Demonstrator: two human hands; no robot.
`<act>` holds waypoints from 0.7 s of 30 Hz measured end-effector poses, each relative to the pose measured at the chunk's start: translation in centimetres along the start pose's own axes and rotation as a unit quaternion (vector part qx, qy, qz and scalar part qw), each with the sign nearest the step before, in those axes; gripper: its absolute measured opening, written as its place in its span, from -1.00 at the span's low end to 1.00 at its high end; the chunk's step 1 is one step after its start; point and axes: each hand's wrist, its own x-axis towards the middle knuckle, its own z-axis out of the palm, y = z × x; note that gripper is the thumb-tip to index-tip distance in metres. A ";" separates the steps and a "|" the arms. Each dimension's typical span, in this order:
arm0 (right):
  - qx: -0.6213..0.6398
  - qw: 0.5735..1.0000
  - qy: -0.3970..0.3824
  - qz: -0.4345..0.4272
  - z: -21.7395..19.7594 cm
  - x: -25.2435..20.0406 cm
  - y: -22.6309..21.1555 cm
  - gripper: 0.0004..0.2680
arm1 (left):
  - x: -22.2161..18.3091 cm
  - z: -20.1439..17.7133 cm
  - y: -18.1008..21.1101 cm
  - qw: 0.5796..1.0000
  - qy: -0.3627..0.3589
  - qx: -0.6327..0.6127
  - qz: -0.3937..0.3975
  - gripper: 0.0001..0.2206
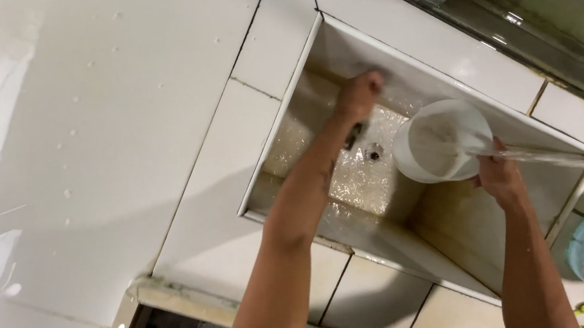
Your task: Scrubbing and rinsing a sink basin using a scrubber and water.
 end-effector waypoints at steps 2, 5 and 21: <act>-0.028 0.999 -0.019 -0.012 0.2 2.3 2.2 -0.66 | 1.7 0.0 -5.0 0.997 -0.025 0.071 -0.007 -0.83; -0.143 0.986 -0.033 0.075 1.6 -0.1 -6.0 -0.67 | 2.6 3.5 -10.3 0.975 -0.116 0.167 -0.088 -0.86; -0.174 0.974 -0.062 0.131 5.1 5.7 -3.3 -0.62 | 1.6 10.1 -15.8 0.927 -0.228 0.233 -0.188 -0.72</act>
